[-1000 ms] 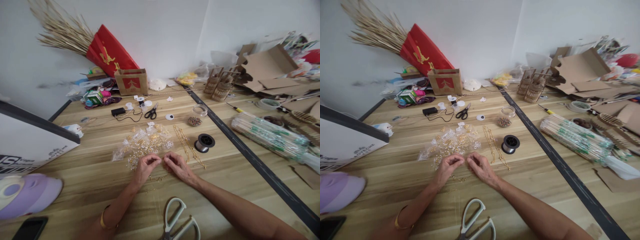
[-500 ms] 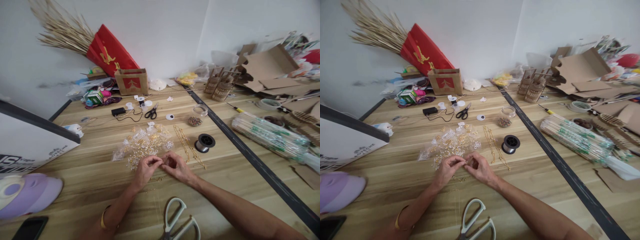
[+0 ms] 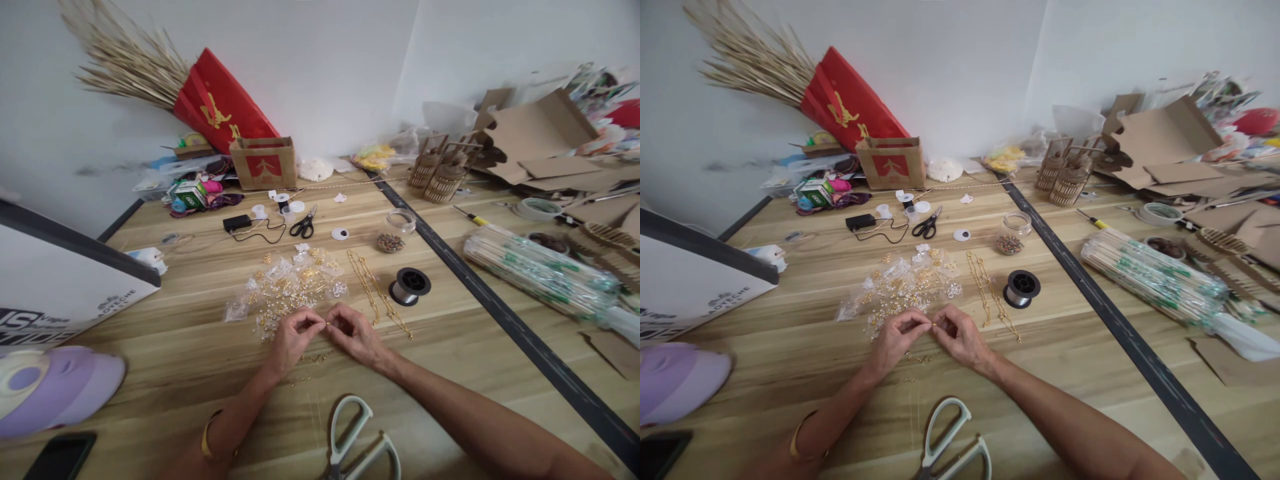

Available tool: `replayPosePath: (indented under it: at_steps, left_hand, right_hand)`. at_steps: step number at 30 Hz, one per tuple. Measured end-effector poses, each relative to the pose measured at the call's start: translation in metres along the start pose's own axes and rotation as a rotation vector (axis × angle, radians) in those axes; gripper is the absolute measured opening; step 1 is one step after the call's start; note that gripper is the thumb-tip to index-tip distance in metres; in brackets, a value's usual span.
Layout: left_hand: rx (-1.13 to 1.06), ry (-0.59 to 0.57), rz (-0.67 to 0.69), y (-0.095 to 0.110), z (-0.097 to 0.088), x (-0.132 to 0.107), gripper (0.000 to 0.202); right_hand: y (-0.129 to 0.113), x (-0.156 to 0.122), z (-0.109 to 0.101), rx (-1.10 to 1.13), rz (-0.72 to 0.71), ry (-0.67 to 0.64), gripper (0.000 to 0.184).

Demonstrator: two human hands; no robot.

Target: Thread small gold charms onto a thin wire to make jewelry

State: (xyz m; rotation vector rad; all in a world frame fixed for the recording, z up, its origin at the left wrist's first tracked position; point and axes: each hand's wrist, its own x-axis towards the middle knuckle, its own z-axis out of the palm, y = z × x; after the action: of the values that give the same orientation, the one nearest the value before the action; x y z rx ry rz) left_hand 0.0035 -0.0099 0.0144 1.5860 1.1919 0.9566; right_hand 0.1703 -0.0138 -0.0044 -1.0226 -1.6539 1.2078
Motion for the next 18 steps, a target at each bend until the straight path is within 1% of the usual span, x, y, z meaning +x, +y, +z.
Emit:
replayPosePath:
  at_steps: [6,14,18]
  left_hand:
    - [0.023,0.001,0.003,-0.0011,0.0006,-0.0013,0.008]
    - [0.020,0.001,-0.012,-0.0002,0.0003,0.0010,0.008]
    - [0.013,0.030,-0.005,-0.0017,-0.0013,0.0024,0.008]
  right_hand:
    - [0.0003,-0.0002,-0.0006,0.006,-0.009,-0.004,0.022]
    - [0.0023,-0.0001,-0.0017,0.046,0.020,-0.026,0.022]
    - [0.0000,-0.0003,-0.0022,0.060,0.016,-0.029,0.021]
